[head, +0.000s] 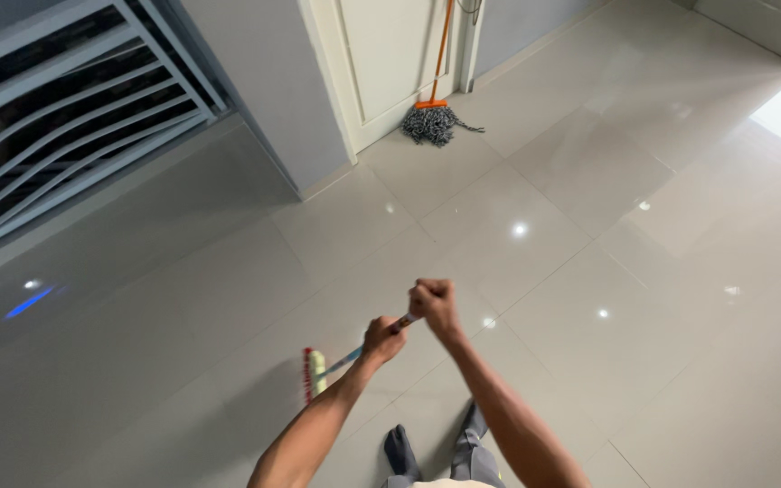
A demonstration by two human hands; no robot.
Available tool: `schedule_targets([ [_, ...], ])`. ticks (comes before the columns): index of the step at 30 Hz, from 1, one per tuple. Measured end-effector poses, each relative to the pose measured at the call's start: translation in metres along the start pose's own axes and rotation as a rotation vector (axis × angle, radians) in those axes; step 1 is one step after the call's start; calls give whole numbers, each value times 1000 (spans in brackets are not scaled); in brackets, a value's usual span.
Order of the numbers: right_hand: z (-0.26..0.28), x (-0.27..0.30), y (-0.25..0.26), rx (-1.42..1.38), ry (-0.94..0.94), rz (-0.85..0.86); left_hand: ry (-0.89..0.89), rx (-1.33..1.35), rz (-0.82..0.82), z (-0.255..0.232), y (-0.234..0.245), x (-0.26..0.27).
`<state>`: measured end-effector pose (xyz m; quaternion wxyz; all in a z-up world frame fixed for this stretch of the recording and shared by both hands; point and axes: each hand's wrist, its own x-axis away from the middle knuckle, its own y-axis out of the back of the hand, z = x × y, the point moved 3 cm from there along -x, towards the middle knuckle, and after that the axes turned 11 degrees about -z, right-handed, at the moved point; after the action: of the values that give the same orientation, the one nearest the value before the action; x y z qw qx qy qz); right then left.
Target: The person sweeps a tiled floor with a broom, moving along walls and around a white railing. The person uses a red and yellow broom to push debris across the floor.
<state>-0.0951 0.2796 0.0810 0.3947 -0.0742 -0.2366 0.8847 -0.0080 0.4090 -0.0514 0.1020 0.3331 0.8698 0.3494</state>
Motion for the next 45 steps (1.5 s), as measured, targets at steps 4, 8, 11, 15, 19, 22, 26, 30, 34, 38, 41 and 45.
schedule_targets([
  [4,-50,43,-33,33,-109,-28,150,-16,-44,60,30,38],
  [8,-57,63,-30,81,-166,-55,209,11,-28,69,24,56],
  [11,-41,63,-11,195,-145,-43,218,93,-13,46,2,60],
  [15,13,41,38,251,-96,-160,205,206,62,-31,-41,53],
  [19,97,28,119,323,-22,-245,135,328,103,-140,-104,49],
  [22,165,27,185,378,56,-255,96,442,175,-226,-162,48],
  [26,240,32,240,579,148,-310,-29,614,262,-317,-217,55],
  [30,280,47,271,662,223,-370,-67,718,389,-362,-263,61],
  [34,297,62,276,642,317,-361,-182,614,394,-369,-273,65],
  [38,293,66,254,461,317,-314,-188,554,362,-364,-238,72],
  [41,268,68,225,359,280,-256,-122,499,292,-337,-191,81],
  [45,204,77,178,181,202,-151,-89,405,181,-269,-129,100],
])
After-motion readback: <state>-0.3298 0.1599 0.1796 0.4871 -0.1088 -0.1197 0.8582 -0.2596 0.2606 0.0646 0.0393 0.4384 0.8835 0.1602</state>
